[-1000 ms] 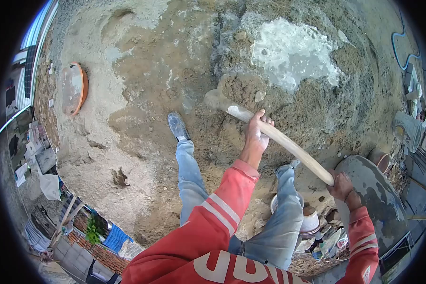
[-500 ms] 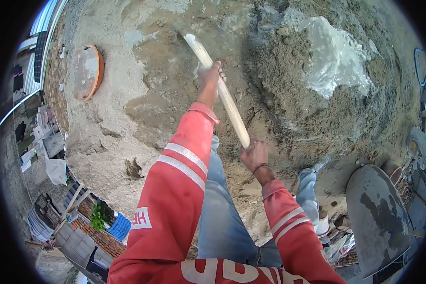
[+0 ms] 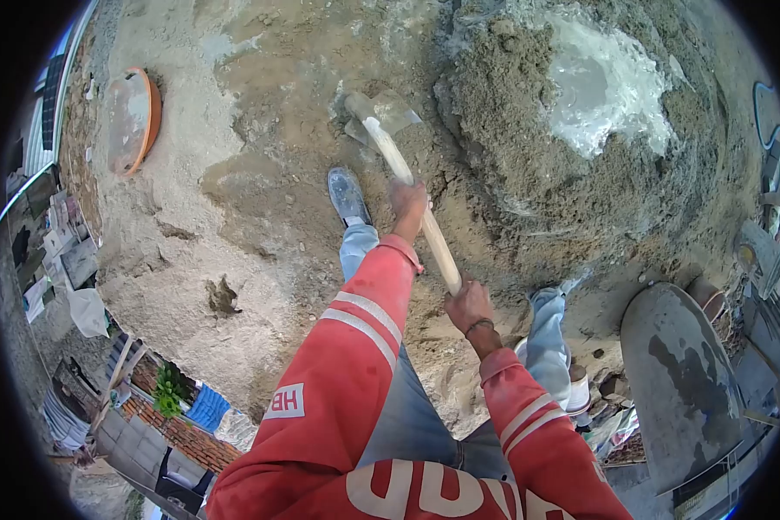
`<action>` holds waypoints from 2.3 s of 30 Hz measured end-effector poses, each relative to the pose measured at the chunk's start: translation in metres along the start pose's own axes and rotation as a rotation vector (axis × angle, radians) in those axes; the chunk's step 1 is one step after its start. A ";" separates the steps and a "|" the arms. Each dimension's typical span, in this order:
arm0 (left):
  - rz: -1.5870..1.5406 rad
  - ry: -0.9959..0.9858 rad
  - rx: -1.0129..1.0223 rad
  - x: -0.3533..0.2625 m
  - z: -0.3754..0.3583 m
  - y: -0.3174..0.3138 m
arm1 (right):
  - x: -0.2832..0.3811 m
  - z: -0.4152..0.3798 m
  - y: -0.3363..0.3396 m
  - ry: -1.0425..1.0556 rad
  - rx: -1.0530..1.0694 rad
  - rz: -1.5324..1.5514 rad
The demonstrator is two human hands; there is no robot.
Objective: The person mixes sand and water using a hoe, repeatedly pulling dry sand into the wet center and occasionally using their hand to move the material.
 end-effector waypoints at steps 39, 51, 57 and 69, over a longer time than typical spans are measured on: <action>-0.863 0.014 0.450 -0.146 -0.290 -0.205 | -0.381 -0.142 0.180 0.186 -0.172 -0.123; -0.143 -0.345 1.133 -0.158 -0.498 -0.368 | -0.349 -0.174 0.312 0.332 -0.681 0.535; 0.569 -0.128 1.611 0.042 -0.568 -0.433 | -0.464 -0.170 0.358 0.031 -1.015 0.703; 1.119 -0.212 0.970 -0.022 -0.405 -0.458 | -0.528 0.102 0.291 -0.460 -0.519 1.256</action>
Point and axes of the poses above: each hand's wrist, its own z-axis towards the middle knuckle, its own y-axis out of the back of the hand, x = y × z, the point moved 6 cm from there along z, towards the middle knuckle, and after that the axes turned 6 degrees about x, right-handed, at the moved point
